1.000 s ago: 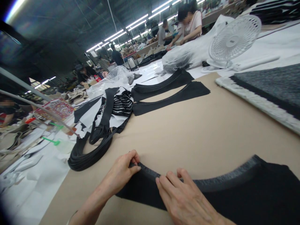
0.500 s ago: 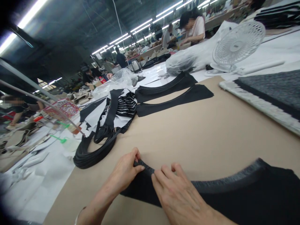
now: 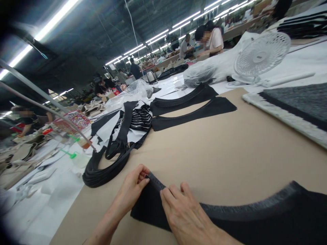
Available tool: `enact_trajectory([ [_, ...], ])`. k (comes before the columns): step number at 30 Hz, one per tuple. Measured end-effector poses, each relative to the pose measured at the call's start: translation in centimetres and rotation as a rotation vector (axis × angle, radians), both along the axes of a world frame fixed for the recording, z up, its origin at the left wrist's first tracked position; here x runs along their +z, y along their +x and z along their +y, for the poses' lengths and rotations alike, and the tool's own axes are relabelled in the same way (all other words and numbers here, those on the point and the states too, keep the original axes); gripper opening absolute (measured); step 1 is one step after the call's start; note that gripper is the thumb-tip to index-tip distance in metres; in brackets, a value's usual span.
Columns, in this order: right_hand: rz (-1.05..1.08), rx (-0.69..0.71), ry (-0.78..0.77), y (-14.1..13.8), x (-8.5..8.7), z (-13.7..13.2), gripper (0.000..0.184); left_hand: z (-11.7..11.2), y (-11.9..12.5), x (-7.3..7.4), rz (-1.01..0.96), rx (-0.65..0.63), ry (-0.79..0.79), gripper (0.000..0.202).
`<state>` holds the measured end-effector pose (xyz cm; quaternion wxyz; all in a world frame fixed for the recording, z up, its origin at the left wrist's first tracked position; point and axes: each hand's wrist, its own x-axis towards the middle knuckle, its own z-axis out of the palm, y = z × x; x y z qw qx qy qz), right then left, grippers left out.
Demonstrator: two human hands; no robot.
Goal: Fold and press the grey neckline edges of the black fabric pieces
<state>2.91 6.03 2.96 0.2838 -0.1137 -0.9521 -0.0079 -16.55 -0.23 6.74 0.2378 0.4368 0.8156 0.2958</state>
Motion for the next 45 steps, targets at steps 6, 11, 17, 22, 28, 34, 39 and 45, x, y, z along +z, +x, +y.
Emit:
enact_trajectory([
  [6, 0.119, -0.030, 0.047, 0.1, 0.8, -0.2, 0.045, 0.4, 0.2, 0.0, -0.015, 0.033, 0.017, 0.017],
  [11, 0.121, -0.062, 0.071, 0.4, 1.7, -0.3, 0.045, 0.4, 0.2, 0.0, 0.012, 0.052, 0.021, 0.017],
  [17, 0.006, -0.059, 0.063, 1.0, 3.7, -0.4, 0.045, 0.2, 0.1, -0.1, 0.036, 0.061, 0.032, 0.015],
  [22, -0.032, 0.028, 0.067, 1.3, 4.1, 0.0, 0.046, 0.4, 0.1, -0.1, 0.042, 0.068, 0.021, 0.015],
  [28, 0.000, 0.045, 0.060, 1.5, 3.3, 0.0, 0.048, 0.7, 0.0, -0.2, 0.066, 0.075, 0.000, 0.017],
  [34, -0.022, 0.030, 0.018, 1.2, 2.4, 0.0, 0.052, 0.5, -0.3, -0.6, 0.069, 0.082, -0.011, 0.018],
  [39, 0.014, 0.041, 0.005, 0.5, -0.5, -0.1, 0.056, 0.6, -0.3, -0.7, 0.093, 0.083, -0.017, 0.017],
  [45, 0.031, 0.049, -0.011, 0.4, -1.5, 0.1, 0.057, 0.7, -0.1, -0.8, 0.129, 0.100, -0.006, 0.018],
])
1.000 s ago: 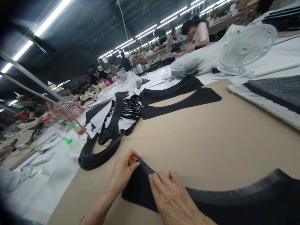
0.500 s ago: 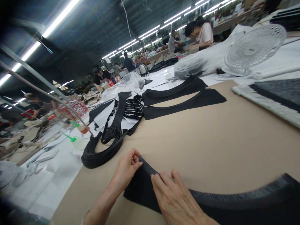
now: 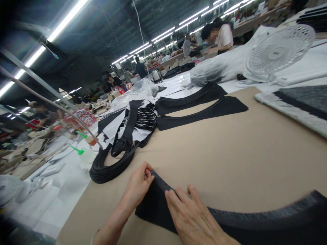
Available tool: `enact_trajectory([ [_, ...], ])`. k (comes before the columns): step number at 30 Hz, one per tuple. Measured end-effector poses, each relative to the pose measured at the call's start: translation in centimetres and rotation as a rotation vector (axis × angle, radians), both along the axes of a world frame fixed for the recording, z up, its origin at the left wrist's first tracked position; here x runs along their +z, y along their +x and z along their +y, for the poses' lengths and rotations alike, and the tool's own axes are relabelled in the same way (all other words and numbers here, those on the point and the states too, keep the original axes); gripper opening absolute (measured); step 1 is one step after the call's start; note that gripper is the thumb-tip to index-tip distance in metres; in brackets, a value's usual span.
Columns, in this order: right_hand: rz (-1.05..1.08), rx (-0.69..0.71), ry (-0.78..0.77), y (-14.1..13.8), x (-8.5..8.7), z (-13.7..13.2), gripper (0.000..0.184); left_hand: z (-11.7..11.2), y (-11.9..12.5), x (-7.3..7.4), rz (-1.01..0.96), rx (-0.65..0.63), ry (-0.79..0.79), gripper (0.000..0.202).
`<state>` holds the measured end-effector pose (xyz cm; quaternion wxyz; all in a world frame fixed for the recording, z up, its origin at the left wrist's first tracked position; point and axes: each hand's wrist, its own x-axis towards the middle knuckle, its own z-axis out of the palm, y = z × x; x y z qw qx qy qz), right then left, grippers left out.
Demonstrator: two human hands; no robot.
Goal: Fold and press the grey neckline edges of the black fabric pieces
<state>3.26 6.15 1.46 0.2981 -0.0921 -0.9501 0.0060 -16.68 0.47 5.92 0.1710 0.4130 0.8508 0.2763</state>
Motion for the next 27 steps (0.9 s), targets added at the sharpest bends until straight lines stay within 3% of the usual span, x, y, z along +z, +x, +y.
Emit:
enact_trajectory([
  [4, -0.003, 0.004, 0.047, 0.3, 1.2, 0.0, 0.051, -0.4, 0.4, -0.1, 0.043, 0.004, 0.068, 0.017],
  [8, -0.012, -0.029, 0.051, 0.2, 1.5, 0.1, 0.046, -2.0, 0.6, -0.4, 0.085, -0.082, 0.165, 0.013],
  [11, 0.004, -0.028, 0.052, -0.2, 0.6, 0.1, 0.047, -3.8, 0.0, -0.9, 0.224, -0.293, 0.230, 0.031],
  [13, -0.029, -0.019, 0.051, -0.5, 0.1, 0.1, 0.047, -4.7, -0.6, -1.2, 0.376, -0.460, 0.203, 0.042],
  [15, -0.047, -0.013, 0.053, -0.6, -0.1, 0.2, 0.045, -5.2, -0.9, -1.2, 0.494, -0.545, 0.127, 0.049],
  [19, -0.034, -0.014, 0.068, -0.4, 0.0, 0.2, 0.045, -5.6, -0.4, -1.1, 0.585, -0.520, 0.054, 0.055],
  [24, -0.081, 0.028, 0.020, 1.0, 0.5, 0.5, 0.043, -8.1, 1.8, -2.1, 0.633, -0.446, 0.118, 0.051],
  [27, -0.109, 0.095, -0.120, 1.2, 2.0, 0.5, 0.022, -9.9, 3.0, -2.3, 0.602, -0.413, 0.158, 0.048],
])
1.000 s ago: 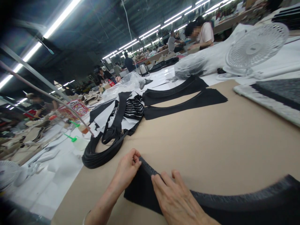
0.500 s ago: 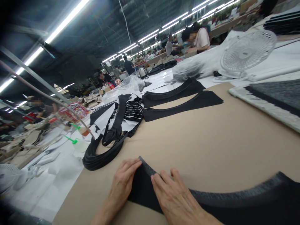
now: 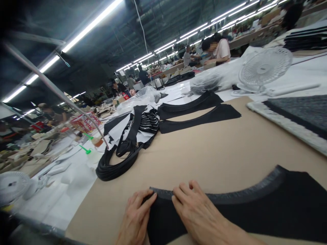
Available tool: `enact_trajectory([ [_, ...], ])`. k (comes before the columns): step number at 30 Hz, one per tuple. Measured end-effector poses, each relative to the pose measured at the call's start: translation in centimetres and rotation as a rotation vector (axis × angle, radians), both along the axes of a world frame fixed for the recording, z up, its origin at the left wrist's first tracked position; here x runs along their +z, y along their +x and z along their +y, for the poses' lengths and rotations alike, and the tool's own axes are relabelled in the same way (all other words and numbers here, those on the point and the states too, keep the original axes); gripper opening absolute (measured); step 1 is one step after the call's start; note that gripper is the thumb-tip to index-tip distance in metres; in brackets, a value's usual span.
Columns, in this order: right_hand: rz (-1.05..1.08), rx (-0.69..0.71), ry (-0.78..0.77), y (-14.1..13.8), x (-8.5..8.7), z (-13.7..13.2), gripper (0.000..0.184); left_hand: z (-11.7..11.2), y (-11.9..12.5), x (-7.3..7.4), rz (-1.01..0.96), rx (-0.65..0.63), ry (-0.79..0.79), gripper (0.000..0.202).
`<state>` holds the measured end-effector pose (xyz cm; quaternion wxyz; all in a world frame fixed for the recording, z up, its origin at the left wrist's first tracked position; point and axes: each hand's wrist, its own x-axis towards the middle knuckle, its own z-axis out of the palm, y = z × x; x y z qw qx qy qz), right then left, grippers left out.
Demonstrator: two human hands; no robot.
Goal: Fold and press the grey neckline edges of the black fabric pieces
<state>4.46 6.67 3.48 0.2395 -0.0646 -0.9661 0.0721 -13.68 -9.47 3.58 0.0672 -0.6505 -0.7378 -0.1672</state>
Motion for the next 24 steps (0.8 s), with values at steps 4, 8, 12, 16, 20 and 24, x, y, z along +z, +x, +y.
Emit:
enact_trajectory([
  [4, -0.137, -0.032, -0.203, -1.6, 2.5, -0.8, 0.018, -0.9, 0.9, 0.7, -0.046, 0.043, 0.050, 0.051],
  [8, -0.283, -0.118, -0.258, -3.6, 3.5, -2.0, 0.028, -0.8, 1.0, 0.9, 0.017, -0.016, 0.060, 0.050],
  [12, -0.351, -0.227, -0.237, -5.3, 3.9, -2.0, 0.025, -0.4, 0.4, 0.4, 0.040, -0.004, 0.007, 0.049],
  [16, -0.374, -0.308, -0.225, -6.8, 4.4, -1.4, 0.018, -0.3, 0.0, 0.3, 0.037, 0.008, -0.013, 0.048],
  [20, -0.390, -0.345, -0.290, -8.0, 4.0, -1.1, 0.014, -0.7, 0.1, 0.3, 0.048, -0.023, 0.047, 0.041],
  [24, -0.403, -0.312, -0.347, -8.8, 3.1, -1.0, 0.014, -0.8, 0.0, 0.5, -0.026, 0.007, 0.077, 0.033],
])
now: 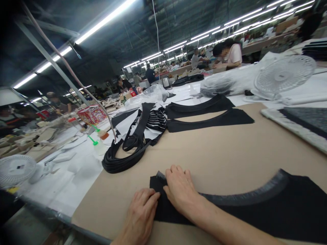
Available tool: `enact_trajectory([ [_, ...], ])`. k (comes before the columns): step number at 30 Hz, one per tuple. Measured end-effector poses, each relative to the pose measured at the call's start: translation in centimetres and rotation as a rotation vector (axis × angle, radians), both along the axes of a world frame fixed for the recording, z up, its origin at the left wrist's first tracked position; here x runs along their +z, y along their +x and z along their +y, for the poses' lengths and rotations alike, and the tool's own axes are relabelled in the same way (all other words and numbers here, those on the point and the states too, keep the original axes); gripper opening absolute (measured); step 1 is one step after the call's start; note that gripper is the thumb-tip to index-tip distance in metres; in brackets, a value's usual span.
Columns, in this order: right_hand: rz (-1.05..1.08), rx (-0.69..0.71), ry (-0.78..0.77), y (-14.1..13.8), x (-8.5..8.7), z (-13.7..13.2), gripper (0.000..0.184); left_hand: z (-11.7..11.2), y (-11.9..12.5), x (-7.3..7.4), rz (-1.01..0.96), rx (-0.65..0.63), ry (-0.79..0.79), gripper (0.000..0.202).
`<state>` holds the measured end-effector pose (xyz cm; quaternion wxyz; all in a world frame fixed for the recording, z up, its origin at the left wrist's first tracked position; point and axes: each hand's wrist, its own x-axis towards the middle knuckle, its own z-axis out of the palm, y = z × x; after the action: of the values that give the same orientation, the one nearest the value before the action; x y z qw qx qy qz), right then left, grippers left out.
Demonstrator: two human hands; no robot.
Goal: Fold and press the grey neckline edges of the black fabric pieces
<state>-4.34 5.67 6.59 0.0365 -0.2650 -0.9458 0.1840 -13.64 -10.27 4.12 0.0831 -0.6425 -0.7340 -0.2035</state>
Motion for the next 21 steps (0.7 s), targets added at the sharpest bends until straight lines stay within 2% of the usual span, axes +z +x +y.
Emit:
enact_trajectory([
  [4, 0.006, 0.001, -0.074, -0.5, -0.4, 0.5, 0.010, 1.1, -1.0, 1.2, -0.109, 0.040, 0.013, 0.032],
  [8, 0.013, -0.001, -0.149, -0.6, -0.1, 1.1, 0.007, 2.4, -2.0, 2.2, -0.067, -0.047, -0.080, 0.037],
  [11, 0.026, -0.019, -0.183, -0.6, 0.1, 1.1, 0.007, 2.9, -2.4, 2.0, -0.042, -0.090, -0.138, 0.038],
  [16, 0.009, -0.072, -0.212, -0.8, 0.2, 1.0, 0.018, 2.8, -2.6, 1.0, -0.002, -0.096, -0.158, 0.039],
  [21, -0.039, -0.088, -0.228, -0.8, 0.6, 1.2, 0.012, 2.6, -2.5, 0.7, -0.003, -0.087, -0.160, 0.037],
])
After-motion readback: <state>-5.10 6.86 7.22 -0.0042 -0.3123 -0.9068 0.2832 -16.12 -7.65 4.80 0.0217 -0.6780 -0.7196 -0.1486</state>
